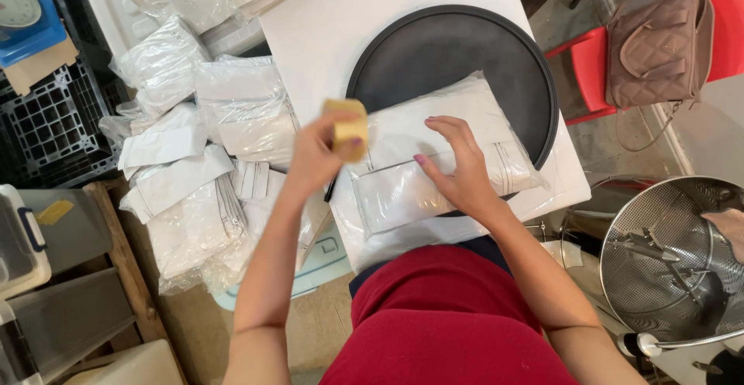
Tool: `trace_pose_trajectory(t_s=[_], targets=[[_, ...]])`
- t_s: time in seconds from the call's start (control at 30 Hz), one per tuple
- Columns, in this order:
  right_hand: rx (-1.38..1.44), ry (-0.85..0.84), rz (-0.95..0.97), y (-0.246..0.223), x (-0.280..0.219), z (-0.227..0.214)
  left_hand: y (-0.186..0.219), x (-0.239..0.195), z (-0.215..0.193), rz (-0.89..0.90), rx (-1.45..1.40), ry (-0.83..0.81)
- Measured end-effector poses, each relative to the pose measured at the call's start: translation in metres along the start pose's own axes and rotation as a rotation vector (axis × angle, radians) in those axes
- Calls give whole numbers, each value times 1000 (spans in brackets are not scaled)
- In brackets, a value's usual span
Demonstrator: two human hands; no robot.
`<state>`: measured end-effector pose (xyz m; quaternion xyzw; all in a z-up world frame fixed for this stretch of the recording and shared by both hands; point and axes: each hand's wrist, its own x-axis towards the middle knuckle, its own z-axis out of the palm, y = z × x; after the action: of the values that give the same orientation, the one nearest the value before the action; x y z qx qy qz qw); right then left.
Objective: Packaging bundles of white items into plastic bags and sealing them with tape
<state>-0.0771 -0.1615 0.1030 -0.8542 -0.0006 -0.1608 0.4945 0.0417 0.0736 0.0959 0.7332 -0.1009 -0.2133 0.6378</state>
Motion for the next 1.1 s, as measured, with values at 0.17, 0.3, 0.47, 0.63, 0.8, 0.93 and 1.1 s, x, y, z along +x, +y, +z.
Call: trace_pose_trajectory(t_s=[0.17,0.3,0.47,0.63,0.8,0.93,1.1], targets=[[59,-51,-109,-33,-19,-15,40,-91,58,-24,-85,-99],[127,-136,-67,-32,-56,-25,28,-131,94,-56,-137,-105],[192,-139,-57,-37,-89,-44,11,-156,124,-72,-145,-68],[212,-113,-34,-25,-109,-55,28,-179,143,-13,-133,-136],[284,-108,-29,-17,-112,-68,12,-189,176,-2,-107,-173],[263,-93,-76,-5,-100,-85,31,-185,192,-61,-86,-157],[261,-112,-190,-7,-73,-107,28,-180,212,-159,-240,-140]])
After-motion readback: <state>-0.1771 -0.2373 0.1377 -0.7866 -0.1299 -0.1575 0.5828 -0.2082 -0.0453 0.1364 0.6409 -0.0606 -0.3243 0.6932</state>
